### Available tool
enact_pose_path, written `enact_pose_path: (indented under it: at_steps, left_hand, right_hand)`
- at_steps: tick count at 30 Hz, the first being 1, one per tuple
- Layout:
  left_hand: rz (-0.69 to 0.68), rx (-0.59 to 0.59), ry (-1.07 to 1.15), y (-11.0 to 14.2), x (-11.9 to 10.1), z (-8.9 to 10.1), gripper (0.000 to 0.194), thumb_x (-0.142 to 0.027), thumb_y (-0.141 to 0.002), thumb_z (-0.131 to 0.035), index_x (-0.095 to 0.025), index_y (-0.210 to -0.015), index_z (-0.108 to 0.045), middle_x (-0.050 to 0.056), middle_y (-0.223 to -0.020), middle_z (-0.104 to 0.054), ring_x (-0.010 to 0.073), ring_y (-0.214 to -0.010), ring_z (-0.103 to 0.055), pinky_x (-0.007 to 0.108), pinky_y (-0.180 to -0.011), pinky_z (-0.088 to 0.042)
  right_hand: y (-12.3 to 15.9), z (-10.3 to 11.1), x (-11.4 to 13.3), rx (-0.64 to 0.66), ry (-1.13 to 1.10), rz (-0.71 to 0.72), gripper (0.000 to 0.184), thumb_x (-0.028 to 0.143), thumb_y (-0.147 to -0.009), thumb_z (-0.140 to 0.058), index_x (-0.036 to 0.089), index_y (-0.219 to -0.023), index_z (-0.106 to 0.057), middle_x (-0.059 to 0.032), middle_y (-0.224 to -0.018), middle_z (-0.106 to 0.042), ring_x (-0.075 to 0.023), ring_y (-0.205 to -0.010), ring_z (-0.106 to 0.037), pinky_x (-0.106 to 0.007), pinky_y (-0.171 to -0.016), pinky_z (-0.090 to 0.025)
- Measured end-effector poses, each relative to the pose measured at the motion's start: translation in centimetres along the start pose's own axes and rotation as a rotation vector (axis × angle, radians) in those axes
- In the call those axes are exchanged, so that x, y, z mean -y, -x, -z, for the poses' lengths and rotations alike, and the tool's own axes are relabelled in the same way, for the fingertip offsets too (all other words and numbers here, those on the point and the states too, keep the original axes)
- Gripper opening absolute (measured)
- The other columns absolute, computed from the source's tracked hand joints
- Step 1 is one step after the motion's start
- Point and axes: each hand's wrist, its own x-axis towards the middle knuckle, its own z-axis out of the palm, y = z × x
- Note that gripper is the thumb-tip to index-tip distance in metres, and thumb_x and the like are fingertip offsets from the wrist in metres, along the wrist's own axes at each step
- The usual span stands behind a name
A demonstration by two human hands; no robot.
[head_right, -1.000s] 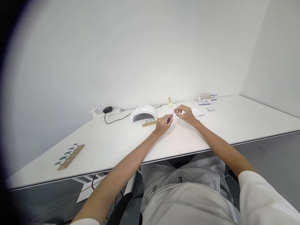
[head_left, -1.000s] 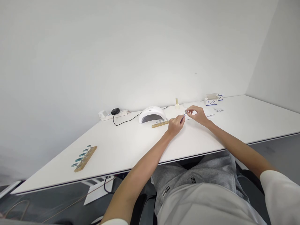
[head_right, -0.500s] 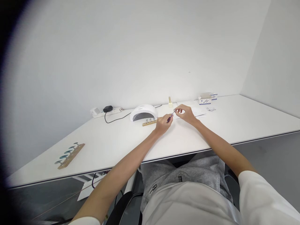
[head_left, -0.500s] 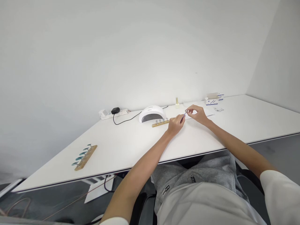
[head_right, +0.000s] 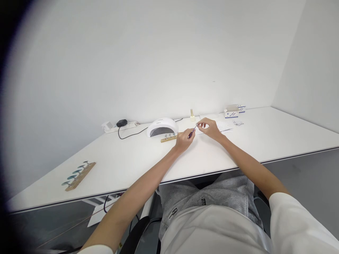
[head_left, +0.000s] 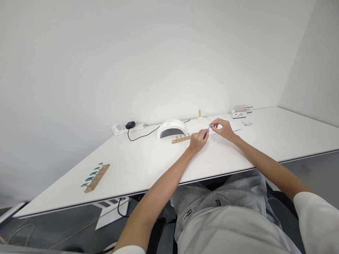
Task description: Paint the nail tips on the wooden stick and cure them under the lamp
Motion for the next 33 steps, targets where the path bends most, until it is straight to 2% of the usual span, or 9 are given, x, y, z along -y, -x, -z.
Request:
enact_pose_path:
  at_steps: [8, 17, 25, 30, 33]
  left_hand:
    - [0.019, 0.029, -0.015, -0.05, -0.1, -0.02, 0.026, -0.023, -0.097, -0.041, -0.016, -0.077, -0.055, -0.002, -0.055, -0.057, 0.0056, -0.043, -0.046, 0.021, -0.044, -0.029]
    - [-0.018, 0.004, 0.004, -0.12, -0.12, 0.12, 0.02, -0.02, -0.095, -0.045, -0.016, -0.078, -0.056, -0.003, -0.055, -0.056, 0.0057, -0.043, -0.046, 0.021, -0.044, -0.029]
    - [0.002, 0.013, 0.001, 0.04, -0.07, -0.07, 0.022, -0.022, -0.096, -0.043, -0.017, -0.08, -0.056, -0.002, -0.056, -0.057, 0.0068, -0.043, -0.046, 0.022, -0.045, -0.029]
    - [0.029, 0.03, 0.01, 0.13, -0.1, -0.12, 0.021, -0.024, -0.097, -0.042, -0.017, -0.084, -0.058, -0.001, -0.058, -0.058, 0.0078, -0.046, -0.049, 0.021, -0.047, -0.031]
    - [0.019, 0.021, 0.007, 0.03, -0.12, -0.02, 0.021, -0.023, -0.096, -0.043, -0.017, -0.082, -0.057, -0.001, -0.057, -0.057, 0.0074, -0.045, -0.048, 0.021, -0.047, -0.031]
  right_hand:
    - [-0.06, 0.02, -0.17, 0.016, 0.011, 0.028, 0.009, 0.03, -0.084, -0.062, 0.022, -0.082, -0.067, -0.0039, -0.079, -0.069, -0.0156, -0.064, -0.059, -0.032, -0.062, -0.052]
    - [-0.07, -0.02, -0.51, 0.024, 0.034, 0.074, 0.007, 0.026, -0.084, -0.061, 0.022, -0.083, -0.067, -0.004, -0.078, -0.068, -0.0154, -0.065, -0.058, -0.032, -0.061, -0.051]
    - [-0.02, 0.04, -0.54, 0.039, 0.053, 0.094, 0.007, 0.024, -0.084, -0.06, 0.023, -0.083, -0.067, -0.0036, -0.077, -0.067, -0.0157, -0.065, -0.058, -0.032, -0.061, -0.051]
    - [0.19, 0.05, -0.69, 0.092, 0.078, 0.099, 0.008, 0.023, -0.083, -0.059, 0.023, -0.083, -0.067, -0.0039, -0.079, -0.066, -0.0158, -0.065, -0.057, -0.032, -0.06, -0.051]
    - [0.15, 0.08, -0.61, 0.068, 0.08, 0.096, 0.008, 0.021, -0.083, -0.059, 0.023, -0.083, -0.067, -0.0037, -0.078, -0.067, -0.0154, -0.064, -0.056, -0.032, -0.06, -0.051]
